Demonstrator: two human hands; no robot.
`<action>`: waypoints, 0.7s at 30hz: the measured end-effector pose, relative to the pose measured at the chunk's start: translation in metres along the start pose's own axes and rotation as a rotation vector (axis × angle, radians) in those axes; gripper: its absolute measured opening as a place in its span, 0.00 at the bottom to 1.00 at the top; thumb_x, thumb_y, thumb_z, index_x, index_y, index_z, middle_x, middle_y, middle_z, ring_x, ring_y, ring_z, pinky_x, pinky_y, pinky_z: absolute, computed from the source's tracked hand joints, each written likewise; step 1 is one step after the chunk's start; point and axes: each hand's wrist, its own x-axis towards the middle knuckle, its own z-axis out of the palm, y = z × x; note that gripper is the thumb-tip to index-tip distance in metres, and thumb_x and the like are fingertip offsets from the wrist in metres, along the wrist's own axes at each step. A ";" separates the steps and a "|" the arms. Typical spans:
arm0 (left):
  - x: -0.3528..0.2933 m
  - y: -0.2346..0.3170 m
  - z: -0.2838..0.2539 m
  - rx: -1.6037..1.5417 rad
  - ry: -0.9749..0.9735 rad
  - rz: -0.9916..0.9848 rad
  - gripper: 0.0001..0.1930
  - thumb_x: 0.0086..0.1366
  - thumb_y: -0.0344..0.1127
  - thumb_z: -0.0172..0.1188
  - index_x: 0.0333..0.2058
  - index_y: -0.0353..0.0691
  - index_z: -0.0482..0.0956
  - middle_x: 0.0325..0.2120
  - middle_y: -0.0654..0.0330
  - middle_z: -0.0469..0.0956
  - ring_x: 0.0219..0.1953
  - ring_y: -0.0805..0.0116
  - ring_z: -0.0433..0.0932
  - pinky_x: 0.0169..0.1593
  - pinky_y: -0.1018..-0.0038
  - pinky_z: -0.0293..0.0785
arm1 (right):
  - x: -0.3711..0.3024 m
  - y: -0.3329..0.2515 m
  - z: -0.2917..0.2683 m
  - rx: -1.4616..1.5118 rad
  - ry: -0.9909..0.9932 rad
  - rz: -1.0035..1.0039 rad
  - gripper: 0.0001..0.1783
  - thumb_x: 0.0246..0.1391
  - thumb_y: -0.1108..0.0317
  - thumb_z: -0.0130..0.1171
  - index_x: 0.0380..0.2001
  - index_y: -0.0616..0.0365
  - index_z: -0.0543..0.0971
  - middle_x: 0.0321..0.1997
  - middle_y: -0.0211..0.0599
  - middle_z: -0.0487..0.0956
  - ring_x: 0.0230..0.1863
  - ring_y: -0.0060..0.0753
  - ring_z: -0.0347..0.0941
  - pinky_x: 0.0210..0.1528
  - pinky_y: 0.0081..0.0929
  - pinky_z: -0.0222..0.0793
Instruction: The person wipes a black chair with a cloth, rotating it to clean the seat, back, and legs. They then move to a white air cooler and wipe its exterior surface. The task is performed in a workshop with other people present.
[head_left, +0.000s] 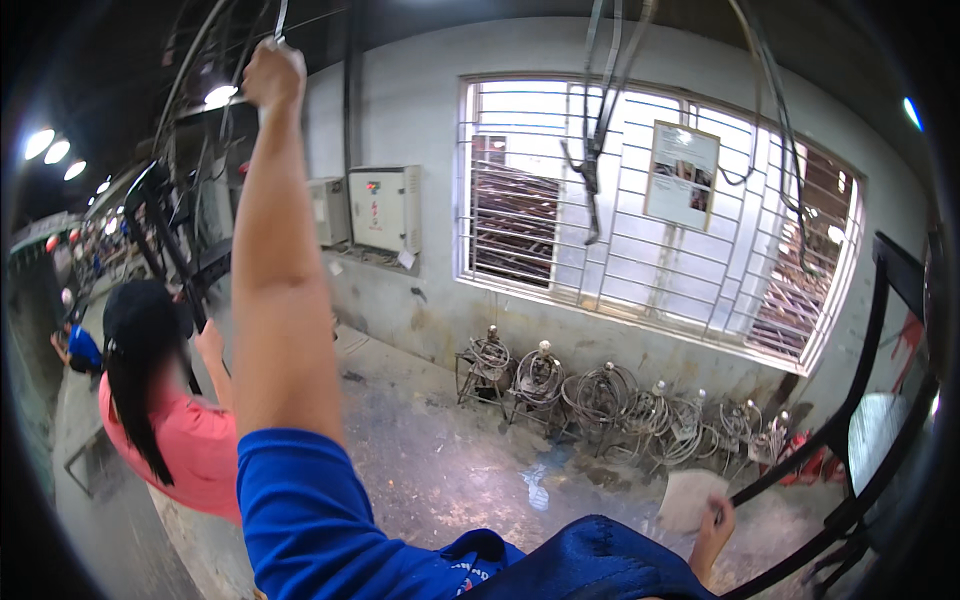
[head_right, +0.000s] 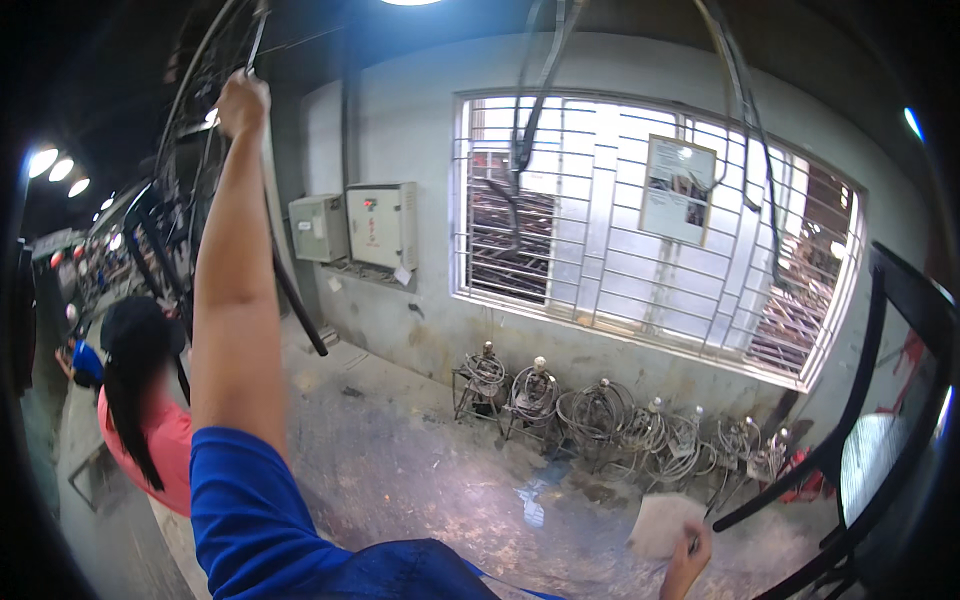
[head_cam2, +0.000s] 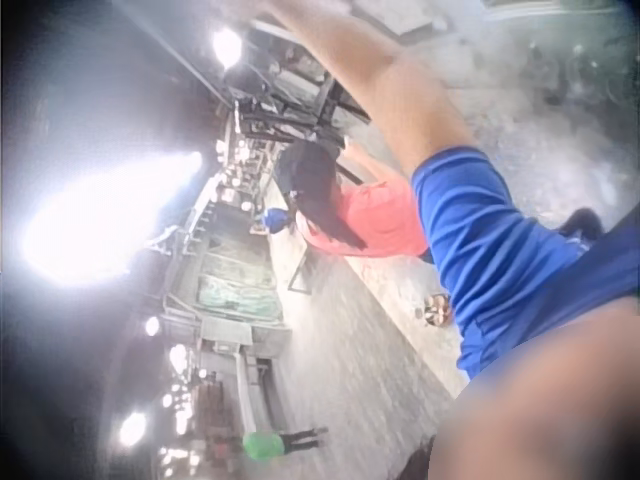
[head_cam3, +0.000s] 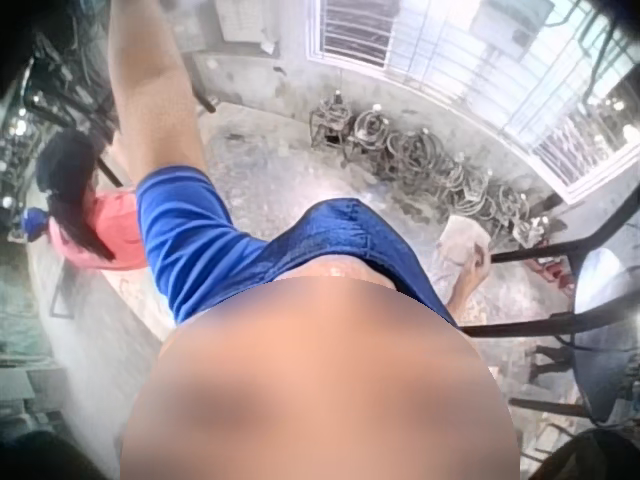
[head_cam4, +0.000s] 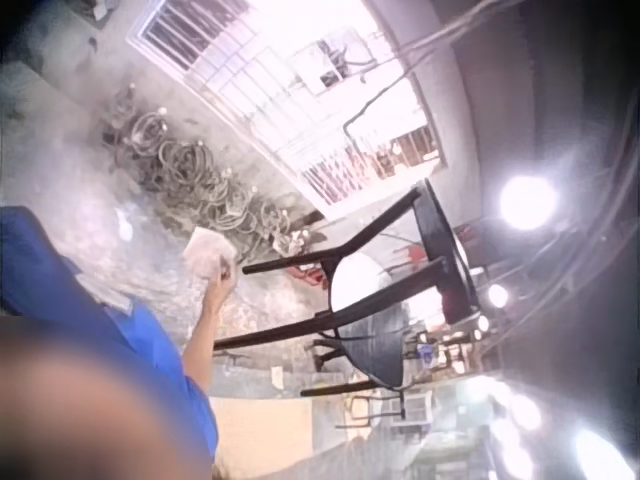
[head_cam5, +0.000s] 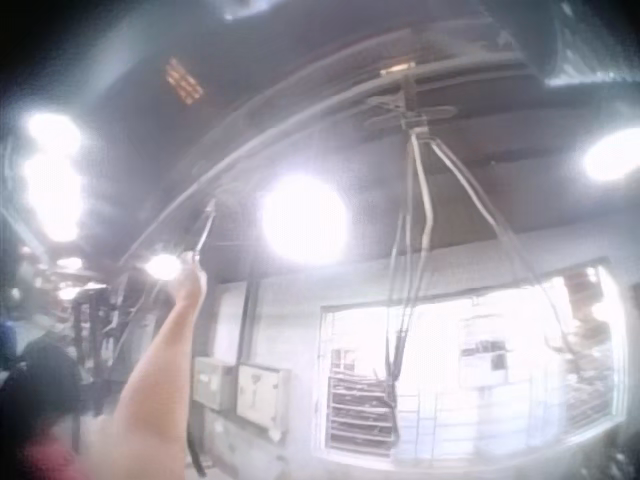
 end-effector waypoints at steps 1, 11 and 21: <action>-0.010 -0.001 -0.003 -0.080 0.051 -0.027 0.14 0.60 0.44 0.51 0.41 0.51 0.80 0.38 0.51 0.80 0.45 0.48 0.78 0.45 0.55 0.74 | 0.008 -0.016 0.008 0.017 0.087 -0.065 0.14 0.44 0.80 0.50 0.38 0.66 0.75 0.39 0.38 0.75 0.42 0.31 0.69 0.48 0.25 0.63; -0.123 0.092 -0.108 -1.310 -0.919 0.419 0.19 0.65 0.41 0.54 0.52 0.39 0.71 0.41 0.57 0.77 0.41 0.70 0.77 0.40 0.78 0.72 | 0.039 -0.104 0.044 0.198 -0.105 -0.261 0.15 0.42 0.80 0.44 0.36 0.60 0.73 0.35 0.27 0.68 0.36 0.19 0.61 0.41 0.15 0.57; -0.153 0.167 -0.177 -0.286 -0.410 0.915 0.12 0.58 0.36 0.56 0.36 0.34 0.79 0.31 0.50 0.80 0.37 0.51 0.79 0.41 0.62 0.74 | -0.063 -0.022 -0.002 0.377 -0.493 0.236 0.15 0.40 0.81 0.46 0.35 0.63 0.74 0.35 0.30 0.71 0.38 0.21 0.66 0.43 0.17 0.60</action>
